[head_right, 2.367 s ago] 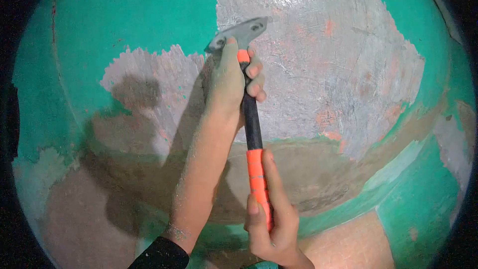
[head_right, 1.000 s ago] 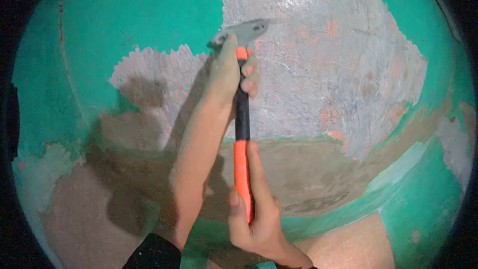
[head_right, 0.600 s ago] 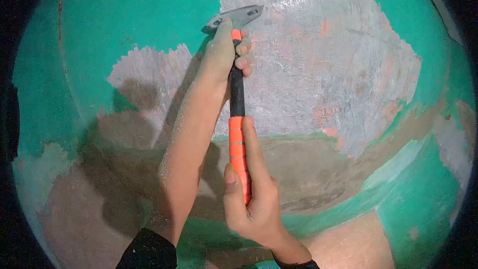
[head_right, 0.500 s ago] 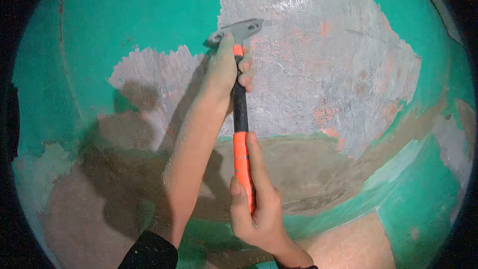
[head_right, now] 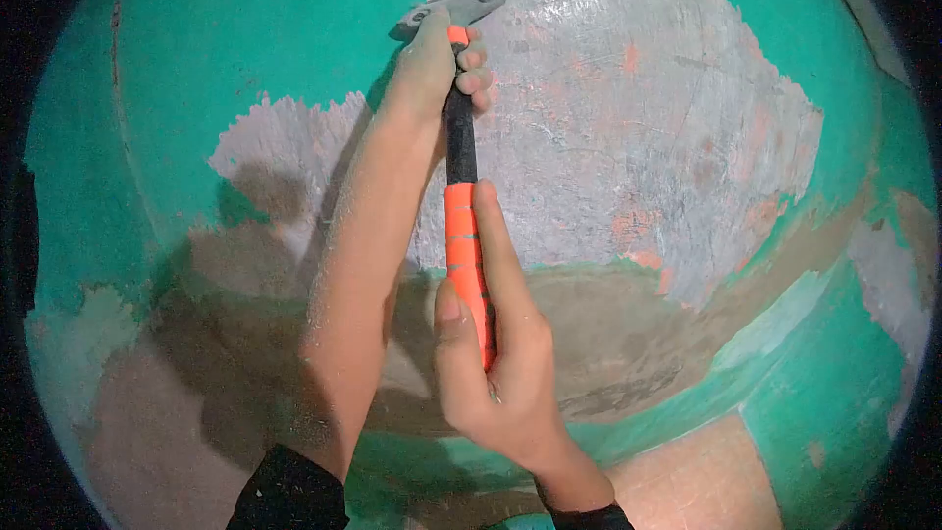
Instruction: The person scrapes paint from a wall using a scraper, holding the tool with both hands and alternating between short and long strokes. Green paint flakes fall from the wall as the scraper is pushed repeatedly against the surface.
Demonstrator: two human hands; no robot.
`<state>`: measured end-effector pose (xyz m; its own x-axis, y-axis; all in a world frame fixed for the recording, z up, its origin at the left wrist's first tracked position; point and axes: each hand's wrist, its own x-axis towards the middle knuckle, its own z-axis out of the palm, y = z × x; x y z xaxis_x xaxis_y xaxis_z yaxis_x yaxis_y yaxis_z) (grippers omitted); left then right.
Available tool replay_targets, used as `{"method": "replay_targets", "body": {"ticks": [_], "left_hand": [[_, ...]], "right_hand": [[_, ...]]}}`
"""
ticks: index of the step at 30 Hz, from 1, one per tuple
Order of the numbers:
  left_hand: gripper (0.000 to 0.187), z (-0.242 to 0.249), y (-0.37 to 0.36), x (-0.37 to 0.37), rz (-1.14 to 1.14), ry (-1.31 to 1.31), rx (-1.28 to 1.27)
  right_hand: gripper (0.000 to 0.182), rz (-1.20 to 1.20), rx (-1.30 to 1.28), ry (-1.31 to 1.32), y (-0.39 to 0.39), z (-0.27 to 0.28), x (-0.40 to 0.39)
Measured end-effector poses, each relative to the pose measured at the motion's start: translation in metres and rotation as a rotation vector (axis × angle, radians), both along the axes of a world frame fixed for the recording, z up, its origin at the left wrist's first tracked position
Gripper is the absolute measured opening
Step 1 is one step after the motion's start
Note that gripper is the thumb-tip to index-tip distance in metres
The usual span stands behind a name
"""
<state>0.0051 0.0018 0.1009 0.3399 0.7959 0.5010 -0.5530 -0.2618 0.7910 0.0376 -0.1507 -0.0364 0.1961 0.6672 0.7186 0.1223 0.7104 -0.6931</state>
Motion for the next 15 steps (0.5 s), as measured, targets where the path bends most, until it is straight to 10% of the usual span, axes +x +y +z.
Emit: {"method": "replay_targets", "body": {"ticks": [15], "left_hand": [[0.036,-0.007,0.002,-0.003,0.009,0.022,-0.006]], "right_hand": [[0.058,-0.019,0.000,-0.017,-0.012,-0.002,0.001]]}}
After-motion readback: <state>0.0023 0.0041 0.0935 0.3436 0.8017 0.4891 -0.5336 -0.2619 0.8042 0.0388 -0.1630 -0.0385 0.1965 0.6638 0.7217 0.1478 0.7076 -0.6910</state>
